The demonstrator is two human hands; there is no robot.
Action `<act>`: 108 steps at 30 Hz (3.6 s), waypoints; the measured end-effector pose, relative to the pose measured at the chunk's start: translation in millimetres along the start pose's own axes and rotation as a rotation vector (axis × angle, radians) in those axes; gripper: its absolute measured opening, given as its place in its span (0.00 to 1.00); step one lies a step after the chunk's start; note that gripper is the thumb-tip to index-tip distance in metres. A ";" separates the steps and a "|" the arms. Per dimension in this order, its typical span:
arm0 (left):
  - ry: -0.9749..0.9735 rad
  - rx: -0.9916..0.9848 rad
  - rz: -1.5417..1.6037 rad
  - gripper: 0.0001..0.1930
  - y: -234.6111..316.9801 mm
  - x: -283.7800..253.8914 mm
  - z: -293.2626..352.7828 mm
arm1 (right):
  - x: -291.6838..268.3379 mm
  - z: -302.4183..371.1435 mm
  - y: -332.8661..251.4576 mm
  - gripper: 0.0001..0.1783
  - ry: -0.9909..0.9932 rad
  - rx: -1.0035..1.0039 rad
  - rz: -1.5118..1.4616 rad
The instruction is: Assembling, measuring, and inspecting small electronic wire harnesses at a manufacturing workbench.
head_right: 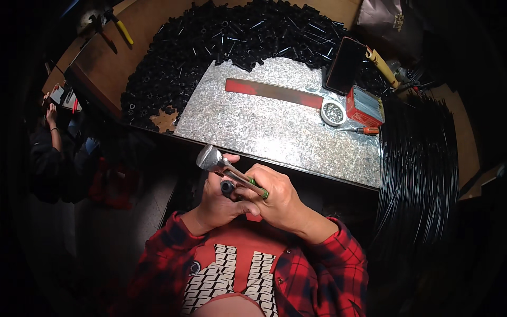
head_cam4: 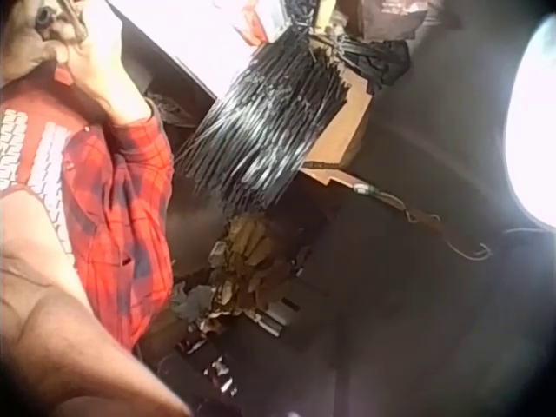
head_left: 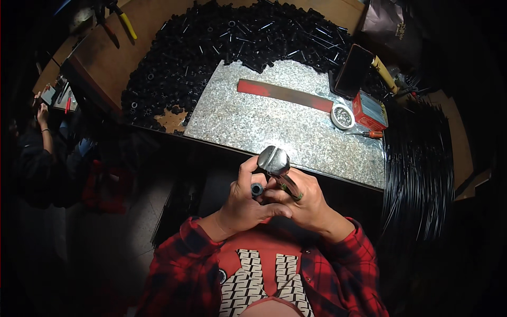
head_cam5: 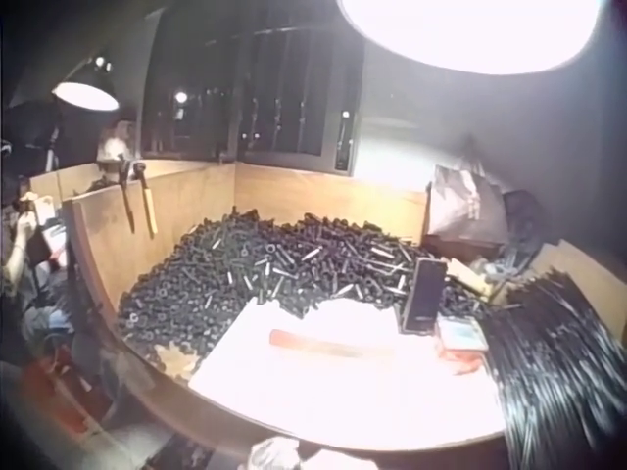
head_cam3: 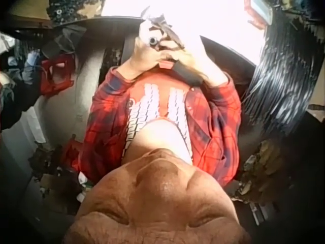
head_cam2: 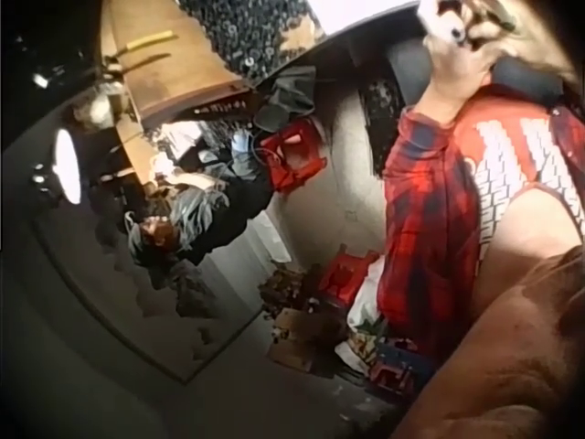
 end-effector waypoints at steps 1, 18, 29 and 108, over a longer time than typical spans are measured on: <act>-0.001 0.002 0.002 0.49 -0.3 0.7 0.4 | 0.4 1.2 1.7 0.07 -0.001 -0.002 -0.007; -0.041 -0.028 0.157 0.48 -5.1 5.6 10.6 | 3.0 2.7 -9.5 0.08 -0.012 0.175 -0.156; -0.058 -0.024 0.079 0.46 -11.2 3.8 13.2 | 6.7 5.6 -10.9 0.16 0.037 -0.022 -0.032; -0.055 -0.177 0.248 0.49 -26.7 -13.8 13.2 | -41.5 43.2 -53.4 0.33 -0.329 0.130 0.777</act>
Point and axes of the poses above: each hand's wrist, its own z-axis away from the middle knuckle, its own x-axis out of the palm, y = z × x, the point moved 2 cm from there along -z, towards the middle knuckle, and after that the axes turned 8 degrees about -z, right-handed, at the moved point
